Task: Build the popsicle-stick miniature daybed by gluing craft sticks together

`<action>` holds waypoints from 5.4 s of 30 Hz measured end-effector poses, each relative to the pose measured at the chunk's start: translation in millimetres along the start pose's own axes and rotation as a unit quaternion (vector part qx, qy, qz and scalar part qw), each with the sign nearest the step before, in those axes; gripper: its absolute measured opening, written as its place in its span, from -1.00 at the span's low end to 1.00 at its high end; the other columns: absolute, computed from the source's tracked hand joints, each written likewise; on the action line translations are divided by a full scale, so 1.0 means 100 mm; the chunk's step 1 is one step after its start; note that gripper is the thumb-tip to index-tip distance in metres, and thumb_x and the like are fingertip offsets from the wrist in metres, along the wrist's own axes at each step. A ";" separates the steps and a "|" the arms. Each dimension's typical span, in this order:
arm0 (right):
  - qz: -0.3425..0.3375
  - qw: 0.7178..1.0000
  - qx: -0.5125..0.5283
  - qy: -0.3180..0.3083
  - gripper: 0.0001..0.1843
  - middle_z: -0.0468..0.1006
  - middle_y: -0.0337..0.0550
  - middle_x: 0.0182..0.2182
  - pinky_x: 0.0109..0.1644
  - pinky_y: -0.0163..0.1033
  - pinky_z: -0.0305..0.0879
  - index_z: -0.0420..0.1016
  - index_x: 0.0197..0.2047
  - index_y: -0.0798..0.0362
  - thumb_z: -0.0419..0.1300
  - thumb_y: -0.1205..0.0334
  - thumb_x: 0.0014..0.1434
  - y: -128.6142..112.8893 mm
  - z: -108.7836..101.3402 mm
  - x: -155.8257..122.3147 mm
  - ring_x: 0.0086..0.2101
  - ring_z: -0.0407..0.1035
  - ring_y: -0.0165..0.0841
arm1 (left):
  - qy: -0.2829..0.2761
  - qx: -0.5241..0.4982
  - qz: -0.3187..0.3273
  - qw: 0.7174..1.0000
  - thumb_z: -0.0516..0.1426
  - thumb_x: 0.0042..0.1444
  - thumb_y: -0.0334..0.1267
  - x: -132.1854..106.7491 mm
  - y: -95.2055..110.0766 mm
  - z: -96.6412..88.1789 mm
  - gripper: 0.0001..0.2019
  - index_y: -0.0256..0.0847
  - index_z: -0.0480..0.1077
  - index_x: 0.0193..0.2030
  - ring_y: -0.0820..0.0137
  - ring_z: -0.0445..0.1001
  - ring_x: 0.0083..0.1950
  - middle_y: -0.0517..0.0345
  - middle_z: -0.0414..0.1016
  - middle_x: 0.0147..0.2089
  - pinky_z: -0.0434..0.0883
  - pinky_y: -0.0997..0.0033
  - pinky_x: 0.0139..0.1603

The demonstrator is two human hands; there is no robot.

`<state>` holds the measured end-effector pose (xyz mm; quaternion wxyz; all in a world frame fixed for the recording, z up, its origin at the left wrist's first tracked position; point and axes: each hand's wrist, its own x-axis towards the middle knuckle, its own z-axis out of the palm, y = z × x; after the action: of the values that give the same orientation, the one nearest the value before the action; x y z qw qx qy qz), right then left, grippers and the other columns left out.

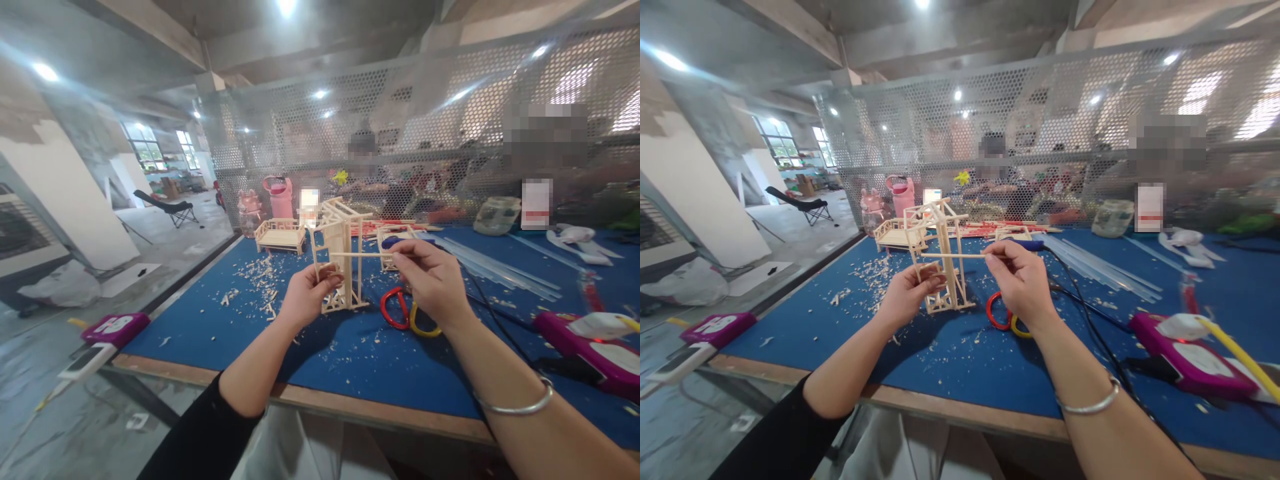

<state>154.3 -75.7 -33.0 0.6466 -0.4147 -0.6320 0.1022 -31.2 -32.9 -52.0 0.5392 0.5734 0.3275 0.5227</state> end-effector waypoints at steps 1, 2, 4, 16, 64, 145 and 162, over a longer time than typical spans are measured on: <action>0.009 1.000 0.012 0.003 -0.90 0.22 -0.37 -0.70 -0.65 -0.37 0.00 0.39 -0.42 0.04 0.10 0.23 0.06 0.00 0.00 0.00 -0.70 0.06 -0.52 | 0.000 0.003 0.001 1.000 0.29 -0.20 -0.36 0.01 -0.01 -0.01 -0.78 -0.27 0.45 -0.33 0.38 0.54 -0.30 0.14 0.57 -0.43 0.43 0.33 -0.20; 0.015 1.000 0.019 0.006 -0.90 0.21 -0.37 -0.70 -0.65 -0.37 0.00 0.39 -0.42 0.05 0.11 0.22 0.06 0.00 0.00 0.01 -0.70 0.06 -0.52 | -0.002 0.009 0.003 1.000 0.29 -0.20 -0.36 0.02 -0.01 -0.02 -0.77 -0.27 0.45 -0.33 0.37 0.54 -0.29 0.13 0.57 -0.42 0.43 0.32 -0.18; 0.017 1.000 0.016 0.008 -0.90 0.24 -0.36 -0.69 -0.65 -0.37 0.02 0.40 -0.42 0.05 0.11 0.22 0.05 0.01 0.00 0.01 -0.69 0.08 -0.52 | -0.011 0.029 0.012 0.999 0.29 -0.20 -0.34 0.03 -0.03 -0.03 -0.77 -0.27 0.46 -0.32 0.34 0.55 -0.27 0.10 0.57 -0.40 0.43 0.28 -0.16; -0.061 0.995 -0.078 0.008 -0.90 0.43 -0.25 -0.60 -0.55 -0.34 0.16 0.43 -0.43 0.05 0.10 0.27 0.06 0.06 0.04 0.00 -0.61 0.25 -0.46 | -0.041 0.056 0.051 0.996 0.32 -0.22 -0.26 0.00 -0.05 -0.05 -0.59 -0.23 0.40 -0.16 0.26 0.46 -0.04 0.00 0.53 -0.14 0.40 0.26 -0.07; -0.101 0.985 -0.131 0.042 -0.83 0.45 -0.15 -0.41 -0.40 -0.24 0.27 0.52 -0.33 -0.01 0.11 0.18 0.14 0.20 0.16 0.04 -0.37 0.34 -0.34 | 0.068 0.194 0.184 0.961 0.20 -0.07 -0.11 0.09 0.12 -0.07 -0.75 -0.26 0.50 -0.35 0.53 0.30 -0.54 0.16 0.50 -0.47 0.29 0.53 -0.51; -0.197 0.954 -0.221 0.048 -0.87 0.49 -0.08 -0.29 -0.07 -0.06 0.28 0.43 -0.30 0.02 0.08 0.21 0.15 0.14 0.17 0.03 -0.19 0.36 -0.24 | 0.062 0.191 0.178 0.963 0.16 -0.04 -0.14 0.12 0.10 0.01 -0.78 -0.26 0.52 -0.40 0.53 0.27 -0.50 0.21 0.46 -0.47 0.23 0.54 -0.46; -0.188 0.961 -0.200 0.038 -0.86 0.51 -0.16 -0.41 -0.19 -0.17 0.28 0.43 -0.37 0.01 0.07 0.23 0.18 0.16 0.16 0.04 -0.32 0.37 -0.31 | 0.098 0.064 0.125 0.985 0.28 -0.21 -0.06 0.03 0.23 -0.06 -0.70 -0.27 0.51 -0.41 0.37 0.52 -0.36 0.07 0.57 -0.44 0.42 0.41 -0.30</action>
<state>147.2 -56.1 -42.8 0.5820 -0.4130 -0.6808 -0.1651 -40.9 -32.7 -30.0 0.3969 0.5894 0.3371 0.6177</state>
